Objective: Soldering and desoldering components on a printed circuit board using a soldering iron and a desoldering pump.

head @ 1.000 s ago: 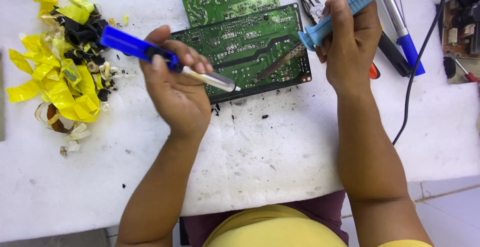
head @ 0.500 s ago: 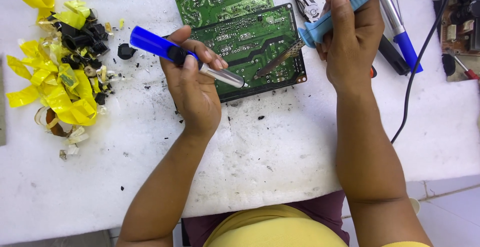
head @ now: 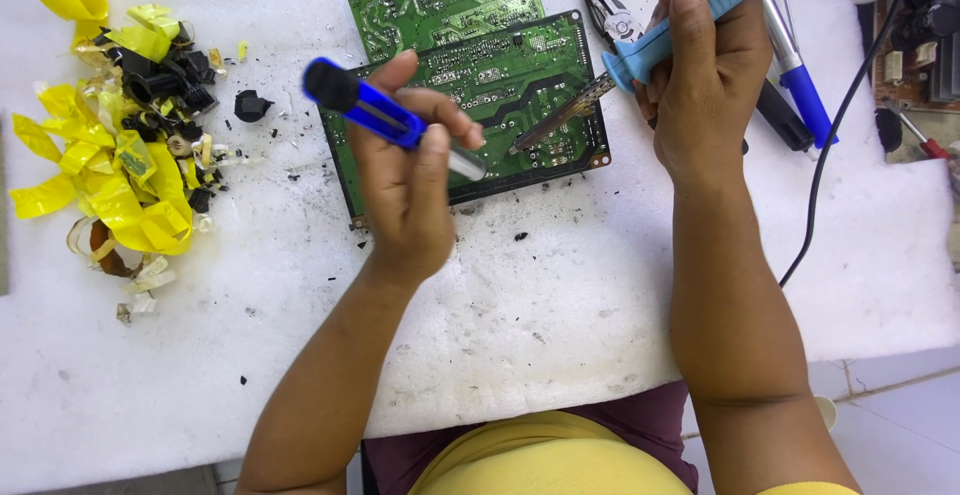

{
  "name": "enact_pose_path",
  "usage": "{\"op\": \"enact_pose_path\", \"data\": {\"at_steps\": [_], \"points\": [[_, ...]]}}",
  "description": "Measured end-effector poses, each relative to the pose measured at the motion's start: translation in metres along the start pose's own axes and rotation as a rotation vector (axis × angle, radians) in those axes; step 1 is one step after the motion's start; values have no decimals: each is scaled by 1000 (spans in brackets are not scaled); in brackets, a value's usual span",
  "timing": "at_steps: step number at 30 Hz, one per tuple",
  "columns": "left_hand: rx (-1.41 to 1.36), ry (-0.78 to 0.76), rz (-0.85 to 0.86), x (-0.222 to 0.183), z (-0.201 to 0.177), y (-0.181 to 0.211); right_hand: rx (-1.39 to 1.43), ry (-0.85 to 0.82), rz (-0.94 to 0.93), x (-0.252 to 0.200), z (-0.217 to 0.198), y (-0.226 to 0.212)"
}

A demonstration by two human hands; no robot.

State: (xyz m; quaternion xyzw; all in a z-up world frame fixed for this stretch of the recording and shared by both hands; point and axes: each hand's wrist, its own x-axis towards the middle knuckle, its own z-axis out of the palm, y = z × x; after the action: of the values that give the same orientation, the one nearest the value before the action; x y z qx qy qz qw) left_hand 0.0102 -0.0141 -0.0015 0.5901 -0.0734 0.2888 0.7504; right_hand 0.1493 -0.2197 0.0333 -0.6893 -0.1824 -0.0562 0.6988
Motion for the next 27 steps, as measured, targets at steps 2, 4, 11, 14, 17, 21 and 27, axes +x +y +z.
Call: {"op": "enact_pose_path", "data": {"at_steps": [2,4,11,14,17,21,27], "points": [[-183,79,-54,6,-10,12,-12,20,1,1,-3,2],[-364,157,-111,14,-20,32,-24,41,5,1,-4,4],[-292,260,-164,31,-55,73,6,75,22,4,-5,8],[-273,364,-158,25,-67,62,41,103,60,5,-4,11],[-237,485,-118,23,-71,52,85,126,110,6,-1,16],[-219,683,-115,27,-65,55,172,120,197,2,6,22],[-449,510,61,14,-76,29,111,69,164,0,14,27]]}}
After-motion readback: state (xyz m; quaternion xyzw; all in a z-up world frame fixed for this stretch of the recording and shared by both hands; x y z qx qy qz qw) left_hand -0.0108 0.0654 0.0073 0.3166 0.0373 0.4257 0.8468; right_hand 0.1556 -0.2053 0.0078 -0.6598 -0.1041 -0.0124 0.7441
